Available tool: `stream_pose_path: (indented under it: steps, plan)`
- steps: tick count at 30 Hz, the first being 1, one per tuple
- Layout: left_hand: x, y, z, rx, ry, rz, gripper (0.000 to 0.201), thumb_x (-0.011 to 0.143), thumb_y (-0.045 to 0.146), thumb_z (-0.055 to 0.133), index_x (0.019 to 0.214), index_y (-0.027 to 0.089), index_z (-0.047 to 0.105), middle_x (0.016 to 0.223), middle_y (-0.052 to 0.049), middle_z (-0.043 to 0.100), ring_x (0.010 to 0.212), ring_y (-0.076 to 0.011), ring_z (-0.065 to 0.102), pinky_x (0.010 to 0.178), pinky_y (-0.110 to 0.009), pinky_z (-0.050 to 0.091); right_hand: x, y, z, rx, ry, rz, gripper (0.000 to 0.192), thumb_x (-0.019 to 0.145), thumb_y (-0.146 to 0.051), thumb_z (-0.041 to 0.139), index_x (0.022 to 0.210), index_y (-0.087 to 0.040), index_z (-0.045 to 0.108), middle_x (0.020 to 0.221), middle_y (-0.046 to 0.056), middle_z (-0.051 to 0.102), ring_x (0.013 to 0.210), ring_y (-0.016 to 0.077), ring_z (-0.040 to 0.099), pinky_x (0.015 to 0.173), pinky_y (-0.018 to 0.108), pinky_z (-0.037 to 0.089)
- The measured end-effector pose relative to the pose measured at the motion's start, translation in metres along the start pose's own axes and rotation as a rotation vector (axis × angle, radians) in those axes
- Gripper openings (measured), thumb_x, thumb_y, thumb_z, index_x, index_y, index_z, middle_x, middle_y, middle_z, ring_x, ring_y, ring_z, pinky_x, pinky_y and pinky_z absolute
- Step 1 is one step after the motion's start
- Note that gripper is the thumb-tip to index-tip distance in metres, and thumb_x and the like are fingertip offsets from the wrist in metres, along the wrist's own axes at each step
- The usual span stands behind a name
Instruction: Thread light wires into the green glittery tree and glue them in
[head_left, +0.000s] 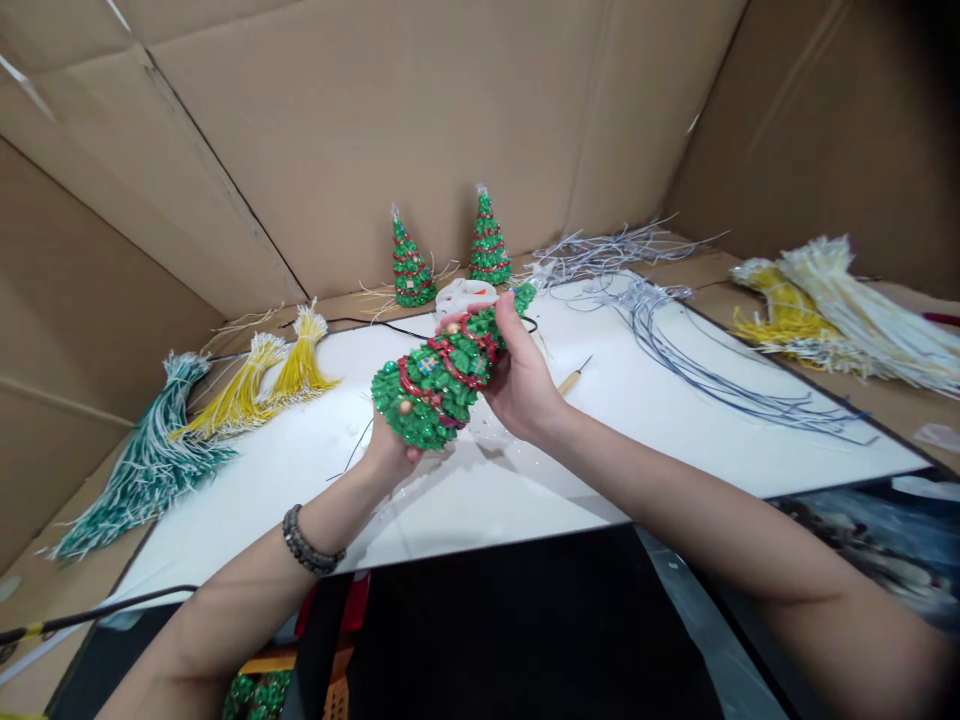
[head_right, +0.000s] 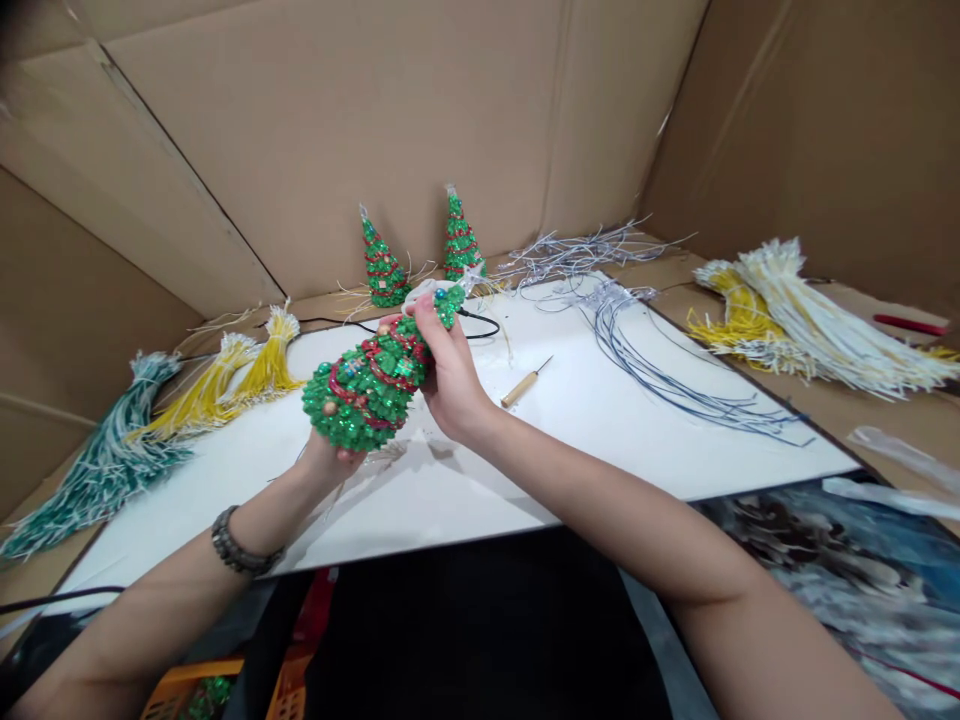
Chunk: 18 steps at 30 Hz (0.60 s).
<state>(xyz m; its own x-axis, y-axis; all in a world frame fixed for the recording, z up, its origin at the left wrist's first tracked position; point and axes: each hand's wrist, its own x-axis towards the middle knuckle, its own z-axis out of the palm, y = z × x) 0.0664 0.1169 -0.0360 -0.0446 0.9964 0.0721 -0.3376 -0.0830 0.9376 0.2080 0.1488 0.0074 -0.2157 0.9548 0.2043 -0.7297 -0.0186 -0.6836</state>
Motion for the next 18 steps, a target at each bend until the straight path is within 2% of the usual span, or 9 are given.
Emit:
stream_pose_path:
  steps: [2,3,8,12,18]
  plan:
    - [0.001,0.006,-0.001,-0.023,0.022,0.035,0.057,0.059,0.064,0.082,0.096,0.021,0.071,0.058,0.003,0.068,0.026,-0.0047,0.037,0.025,-0.02,0.026,-0.004,-0.002,0.001,-0.043,-0.071,0.021,0.046,0.07,-0.053,0.08,0.099,-0.029,0.054,0.103,-0.002,0.07,0.105,0.0222,0.067,0.094,0.042,0.056]
    - [0.002,0.009,-0.002,-0.025,0.035,0.054,0.057,0.059,0.065,0.082,0.094,0.021,0.071,0.055,0.004,0.066,0.025,-0.0037,0.033,0.024,-0.02,0.023,-0.006,-0.003,0.001,-0.061,-0.103,0.034,0.051,0.068,-0.047,0.083,0.103,-0.03,0.052,0.108,-0.002,0.069,0.108,0.0222,0.066,0.098,0.043,0.055]
    - [0.005,0.013,-0.002,0.039,0.071,0.109,0.055,0.061,0.067,0.078,0.086,0.019,0.07,0.052,0.002,0.063,0.026,-0.0032,0.03,0.025,-0.02,0.02,-0.012,0.002,0.001,-0.124,-0.216,0.071,0.069,0.06,-0.028,0.088,0.111,-0.033,0.043,0.122,0.0,0.063,0.122,0.025,0.059,0.11,0.049,0.047]
    - [0.004,0.01,0.0,0.073,0.091,0.142,0.059,0.057,0.07,0.078,0.084,0.018,0.071,0.049,0.001,0.059,0.027,-0.0036,0.028,0.024,-0.02,0.016,-0.011,0.005,0.0,-0.157,-0.193,0.081,0.077,0.058,-0.023,0.089,0.115,-0.034,0.037,0.124,0.0,0.06,0.125,0.0251,0.058,0.112,0.051,0.045]
    - [0.001,0.01,0.006,0.074,0.1,0.136,0.058,0.056,0.065,0.08,0.086,0.017,0.071,0.05,0.001,0.06,0.028,-0.0049,0.033,0.023,-0.018,0.018,-0.011,0.005,0.001,-0.167,-0.142,0.129,0.078,0.057,-0.02,0.088,0.113,-0.034,0.035,0.114,-0.002,0.062,0.112,0.0234,0.065,0.102,0.048,0.054]
